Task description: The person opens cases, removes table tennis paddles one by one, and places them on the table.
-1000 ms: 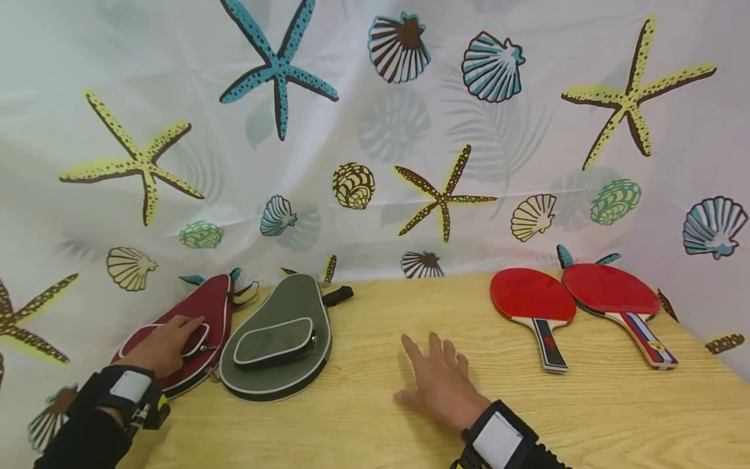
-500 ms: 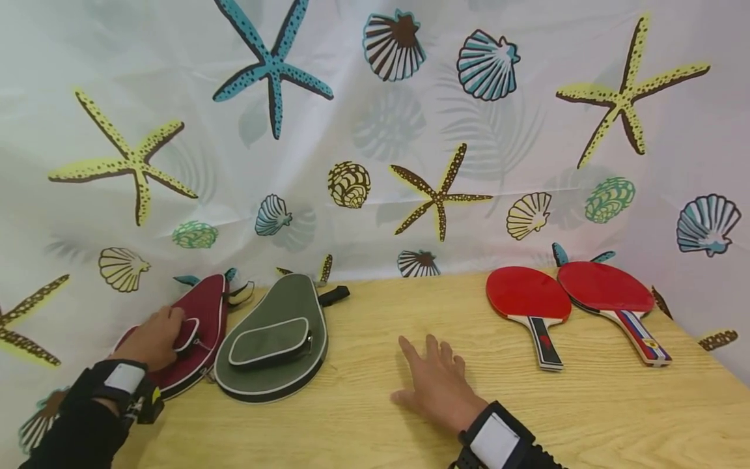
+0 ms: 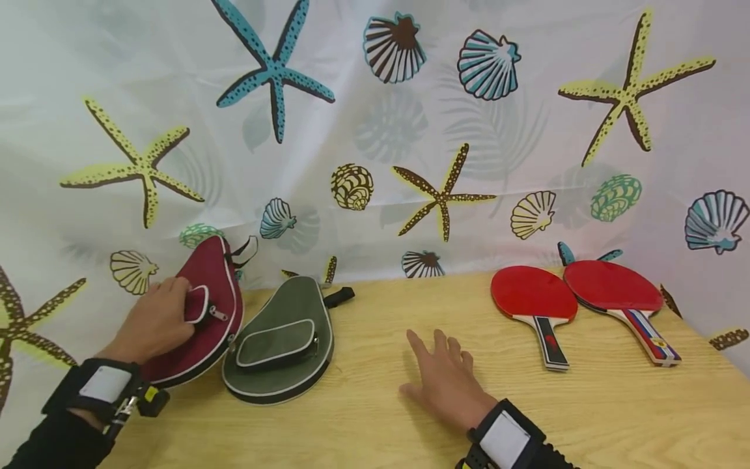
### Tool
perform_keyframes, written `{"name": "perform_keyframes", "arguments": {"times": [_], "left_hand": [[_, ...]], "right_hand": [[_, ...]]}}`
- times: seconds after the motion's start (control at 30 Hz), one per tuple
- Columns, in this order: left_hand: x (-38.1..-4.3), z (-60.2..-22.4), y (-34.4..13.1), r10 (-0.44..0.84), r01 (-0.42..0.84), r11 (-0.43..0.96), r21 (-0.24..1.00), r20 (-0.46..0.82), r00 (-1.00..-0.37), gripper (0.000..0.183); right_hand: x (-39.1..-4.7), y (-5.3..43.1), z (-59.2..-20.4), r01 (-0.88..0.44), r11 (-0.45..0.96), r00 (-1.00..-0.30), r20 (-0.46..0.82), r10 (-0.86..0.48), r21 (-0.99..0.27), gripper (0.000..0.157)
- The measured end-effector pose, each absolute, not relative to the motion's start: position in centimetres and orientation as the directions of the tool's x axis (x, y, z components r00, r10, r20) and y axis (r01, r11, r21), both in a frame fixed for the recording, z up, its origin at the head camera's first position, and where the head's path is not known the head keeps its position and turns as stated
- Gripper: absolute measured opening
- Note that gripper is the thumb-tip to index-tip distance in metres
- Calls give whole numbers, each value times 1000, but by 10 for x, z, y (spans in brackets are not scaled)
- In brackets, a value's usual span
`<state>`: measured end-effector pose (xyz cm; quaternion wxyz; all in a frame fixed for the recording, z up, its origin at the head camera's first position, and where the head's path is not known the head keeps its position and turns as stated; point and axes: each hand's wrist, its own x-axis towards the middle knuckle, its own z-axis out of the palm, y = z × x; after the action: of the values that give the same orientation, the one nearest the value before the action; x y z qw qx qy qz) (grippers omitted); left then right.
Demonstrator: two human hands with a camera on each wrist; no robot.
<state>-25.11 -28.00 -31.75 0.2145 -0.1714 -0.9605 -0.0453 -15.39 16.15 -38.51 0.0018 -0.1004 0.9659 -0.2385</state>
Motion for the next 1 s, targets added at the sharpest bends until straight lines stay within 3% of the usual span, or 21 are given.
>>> {"name": "perform_keyframes", "arguments": {"times": [0.2, 0.53, 0.83, 1.0], "left_hand": [[-224, -307, -174, 403, 510, 845, 160, 437, -804, 28], [-180, -327, -32, 625, 682, 723, 108, 318, -713, 31], [-177, -365, 23, 688, 705, 709, -24, 241, -684, 42], [-171, -371, 28, 730, 727, 683, -71, 117, -673, 65]], "right_hand": [[-151, 172, -374, -199, 883, -976, 167, -139, -425, 84], [-148, 196, -358, -220, 890, -928, 368, -64, -400, 72], [-145, 207, -362, -272, 871, -904, 419, -85, -410, 60], [-140, 205, -363, -350, 827, -908, 376, -184, -441, 55]]}}
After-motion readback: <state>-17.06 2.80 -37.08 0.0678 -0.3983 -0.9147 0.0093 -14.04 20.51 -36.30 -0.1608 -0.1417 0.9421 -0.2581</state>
